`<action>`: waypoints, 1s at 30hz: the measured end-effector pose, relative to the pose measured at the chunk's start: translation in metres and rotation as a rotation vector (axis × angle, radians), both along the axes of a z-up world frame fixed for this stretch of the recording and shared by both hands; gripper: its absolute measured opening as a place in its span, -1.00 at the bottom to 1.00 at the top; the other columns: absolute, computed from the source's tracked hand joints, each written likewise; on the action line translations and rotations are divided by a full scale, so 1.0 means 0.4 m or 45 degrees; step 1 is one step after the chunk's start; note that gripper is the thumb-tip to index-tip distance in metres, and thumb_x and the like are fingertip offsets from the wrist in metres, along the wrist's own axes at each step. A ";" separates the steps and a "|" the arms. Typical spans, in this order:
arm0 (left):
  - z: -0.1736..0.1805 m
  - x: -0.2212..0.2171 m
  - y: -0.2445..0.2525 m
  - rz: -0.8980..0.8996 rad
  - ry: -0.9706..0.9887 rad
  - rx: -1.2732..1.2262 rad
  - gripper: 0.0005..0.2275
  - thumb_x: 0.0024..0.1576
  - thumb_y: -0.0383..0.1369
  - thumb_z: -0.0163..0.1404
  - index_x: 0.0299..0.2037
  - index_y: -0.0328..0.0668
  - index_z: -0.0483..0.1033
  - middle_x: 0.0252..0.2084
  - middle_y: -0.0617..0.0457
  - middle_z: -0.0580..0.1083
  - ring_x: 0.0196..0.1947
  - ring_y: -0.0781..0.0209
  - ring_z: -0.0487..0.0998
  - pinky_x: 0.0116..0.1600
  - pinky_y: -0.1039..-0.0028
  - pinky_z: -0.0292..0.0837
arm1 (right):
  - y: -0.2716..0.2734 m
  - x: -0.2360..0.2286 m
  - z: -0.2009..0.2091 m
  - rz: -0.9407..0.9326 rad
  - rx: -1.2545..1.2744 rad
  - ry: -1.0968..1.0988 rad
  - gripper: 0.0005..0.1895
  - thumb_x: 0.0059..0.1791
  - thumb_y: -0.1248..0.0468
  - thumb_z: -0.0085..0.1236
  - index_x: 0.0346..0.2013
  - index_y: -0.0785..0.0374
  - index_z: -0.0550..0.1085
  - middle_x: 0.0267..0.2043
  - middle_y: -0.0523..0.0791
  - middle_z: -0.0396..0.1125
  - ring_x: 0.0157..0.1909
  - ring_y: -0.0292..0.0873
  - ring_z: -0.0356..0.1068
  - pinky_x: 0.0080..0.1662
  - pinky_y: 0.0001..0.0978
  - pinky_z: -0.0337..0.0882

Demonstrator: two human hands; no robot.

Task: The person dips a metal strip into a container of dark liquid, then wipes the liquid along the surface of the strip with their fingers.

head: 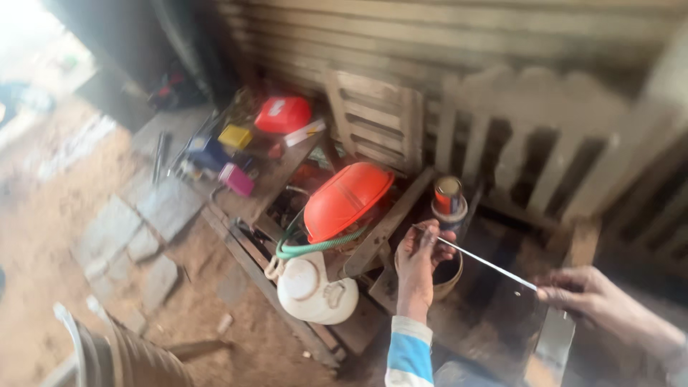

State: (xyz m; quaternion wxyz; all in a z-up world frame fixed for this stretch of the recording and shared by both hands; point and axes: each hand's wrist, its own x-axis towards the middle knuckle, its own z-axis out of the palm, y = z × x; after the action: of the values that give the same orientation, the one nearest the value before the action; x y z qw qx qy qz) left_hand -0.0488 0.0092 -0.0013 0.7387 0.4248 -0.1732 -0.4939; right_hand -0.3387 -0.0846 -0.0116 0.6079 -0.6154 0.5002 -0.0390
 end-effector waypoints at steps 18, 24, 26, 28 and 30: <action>-0.144 -0.068 -0.083 0.062 0.189 0.448 -0.83 0.09 -0.49 0.24 -0.23 -0.48 0.56 -0.41 -0.06 0.56 -0.51 0.21 0.60 -0.39 0.50 0.63 | 0.128 -0.026 -0.004 0.028 -1.072 0.486 -0.50 -0.17 0.05 0.43 0.06 0.00 0.63 -0.04 -0.13 0.55 -0.17 -0.09 0.62 -0.13 -0.30 0.61; -0.137 -0.095 -0.101 0.018 0.047 0.469 -0.80 0.05 -0.44 0.28 -0.23 -0.39 0.57 -0.39 -0.01 0.57 -0.50 0.29 0.60 -0.41 0.58 0.55 | 0.145 -0.053 -0.030 -0.066 -1.037 0.415 -0.51 -0.20 0.01 0.44 -0.02 0.04 0.62 -0.02 -0.19 0.58 -0.40 -0.13 0.62 -0.26 -0.35 0.62; -0.132 -0.109 -0.105 0.042 0.074 0.385 -0.80 0.03 -0.43 0.27 -0.21 -0.34 0.58 -0.37 0.02 0.57 -0.50 0.31 0.58 -0.38 0.55 0.60 | 0.153 -0.051 -0.028 0.020 -1.442 0.215 -0.54 -0.19 0.07 0.36 -0.03 0.11 0.60 -0.09 -0.12 0.56 -0.23 -0.04 0.58 -0.16 -0.26 0.57; -0.136 -0.116 -0.114 0.036 0.121 0.308 -0.79 0.01 -0.44 0.28 -0.20 -0.31 0.58 -0.37 0.03 0.56 -0.51 0.29 0.56 -0.33 0.49 0.67 | 0.168 -0.073 -0.017 -0.028 -1.315 0.197 -0.54 -0.18 0.13 0.34 0.00 0.12 0.60 -0.19 -0.10 0.55 -0.28 -0.05 0.56 -0.22 -0.24 0.55; -0.149 -0.129 -0.117 0.004 0.017 0.299 -0.79 0.05 -0.43 0.27 -0.18 -0.35 0.57 -0.33 0.00 0.58 -0.47 0.27 0.59 -0.30 0.44 0.68 | 0.172 -0.085 -0.016 -0.083 -1.075 0.230 -0.59 -0.15 0.15 0.35 -0.01 0.12 0.61 -0.28 -0.11 0.54 -0.39 -0.09 0.55 -0.30 -0.26 0.54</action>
State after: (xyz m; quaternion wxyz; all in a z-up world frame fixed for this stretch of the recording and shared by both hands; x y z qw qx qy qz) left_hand -0.1005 -0.0377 -0.0610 0.6857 0.5054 -0.1085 -0.5125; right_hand -0.3726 -0.0160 -0.0179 0.2550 -0.7949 0.5107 -0.2057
